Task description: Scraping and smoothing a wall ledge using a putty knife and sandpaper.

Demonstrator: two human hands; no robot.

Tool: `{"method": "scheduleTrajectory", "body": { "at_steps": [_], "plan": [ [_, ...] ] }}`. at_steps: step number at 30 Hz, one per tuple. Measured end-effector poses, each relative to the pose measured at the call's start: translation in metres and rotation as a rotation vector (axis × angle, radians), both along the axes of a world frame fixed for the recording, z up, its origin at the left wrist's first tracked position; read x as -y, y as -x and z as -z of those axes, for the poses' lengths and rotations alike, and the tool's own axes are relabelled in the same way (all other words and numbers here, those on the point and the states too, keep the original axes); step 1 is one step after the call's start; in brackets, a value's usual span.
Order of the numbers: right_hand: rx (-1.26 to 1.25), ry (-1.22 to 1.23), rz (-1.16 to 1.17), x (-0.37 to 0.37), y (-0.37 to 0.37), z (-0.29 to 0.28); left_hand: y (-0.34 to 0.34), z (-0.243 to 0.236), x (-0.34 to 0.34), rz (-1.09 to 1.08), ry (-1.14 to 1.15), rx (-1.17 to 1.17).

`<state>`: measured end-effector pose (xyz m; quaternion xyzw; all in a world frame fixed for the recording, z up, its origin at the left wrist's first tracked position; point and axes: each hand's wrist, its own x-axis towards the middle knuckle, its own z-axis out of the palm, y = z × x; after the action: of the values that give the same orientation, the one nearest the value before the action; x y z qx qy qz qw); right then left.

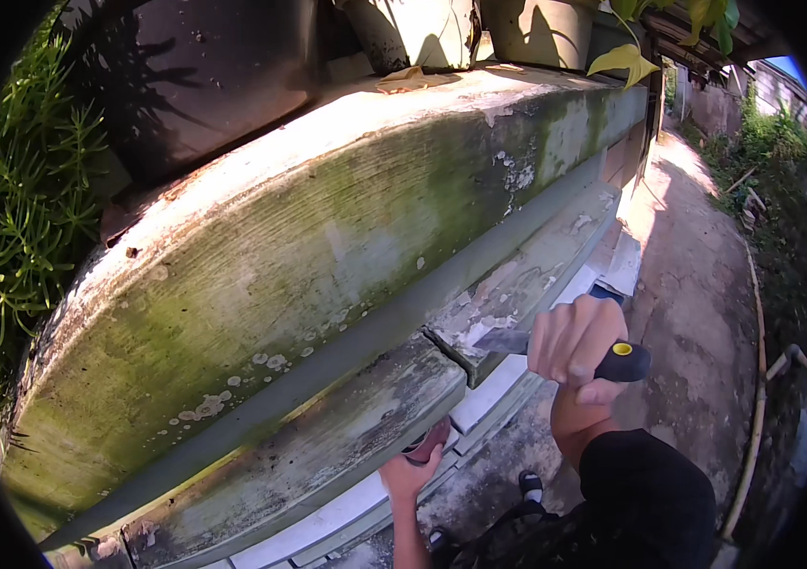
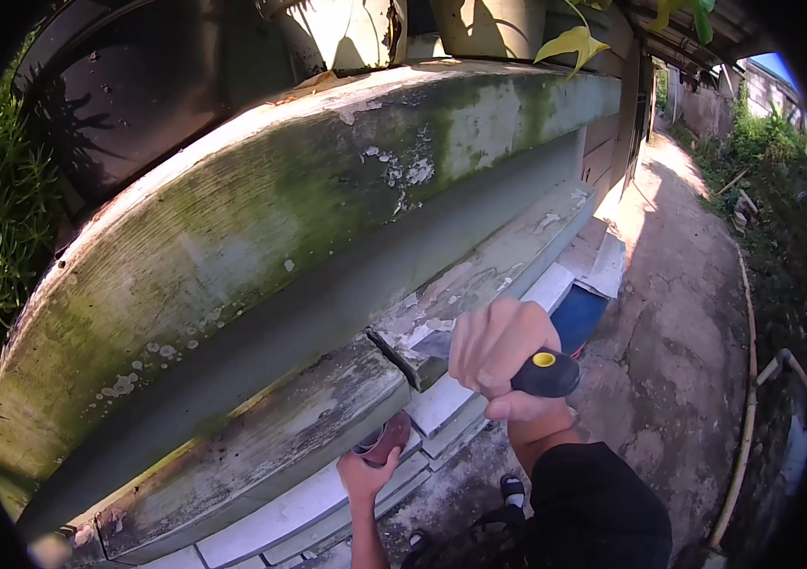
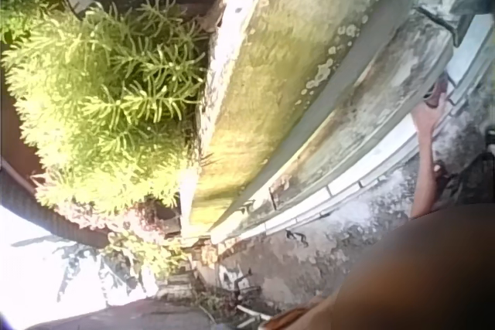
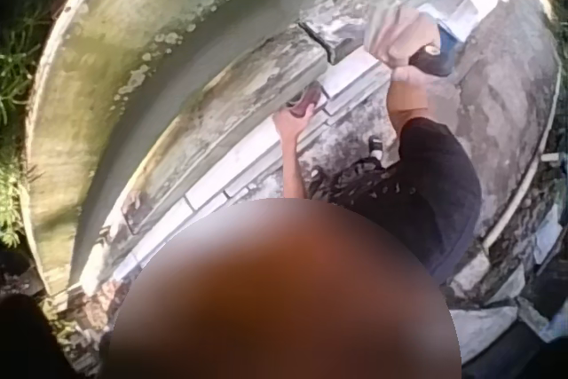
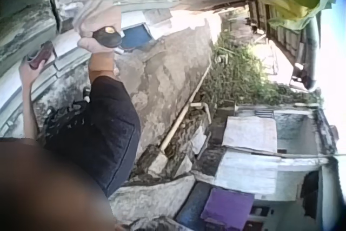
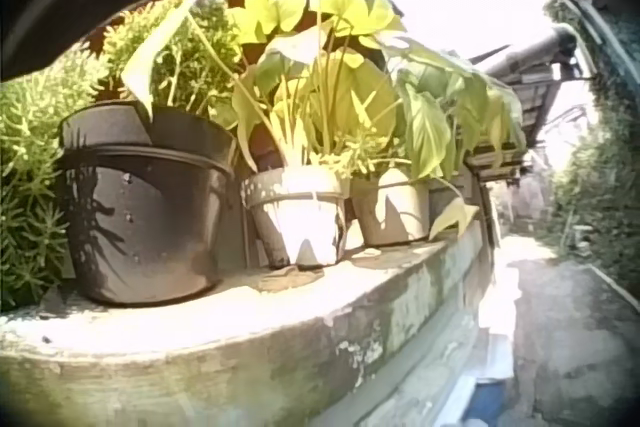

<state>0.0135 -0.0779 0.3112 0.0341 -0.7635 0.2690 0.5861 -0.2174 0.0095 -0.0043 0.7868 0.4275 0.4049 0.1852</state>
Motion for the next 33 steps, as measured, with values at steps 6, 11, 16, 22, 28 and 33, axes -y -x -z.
{"method": "scheduleTrajectory", "body": {
  "at_steps": [6,11,16,22,28,33],
  "plan": [
    [-0.010,0.089,0.162,-0.013,-0.002,0.014,-0.007,0.009,0.004,-0.007,-0.007,0.023],
    [0.302,0.056,0.339,-0.036,-0.006,0.016,-0.005,0.009,0.004,-0.024,0.014,0.016],
    [0.087,0.144,0.082,-0.004,-0.008,0.007,-0.003,0.011,0.003,-0.029,0.020,0.027],
    [0.044,0.129,0.080,0.010,-0.004,0.009,0.001,0.016,0.004,-0.037,0.037,0.027],
    [-0.035,0.076,0.054,0.018,0.004,0.003,-0.001,0.001,0.012,-0.012,0.129,0.015],
    [-0.091,0.080,0.029,0.012,0.008,0.009,-0.006,0.003,0.008,0.015,0.071,0.068]
  ]
}}
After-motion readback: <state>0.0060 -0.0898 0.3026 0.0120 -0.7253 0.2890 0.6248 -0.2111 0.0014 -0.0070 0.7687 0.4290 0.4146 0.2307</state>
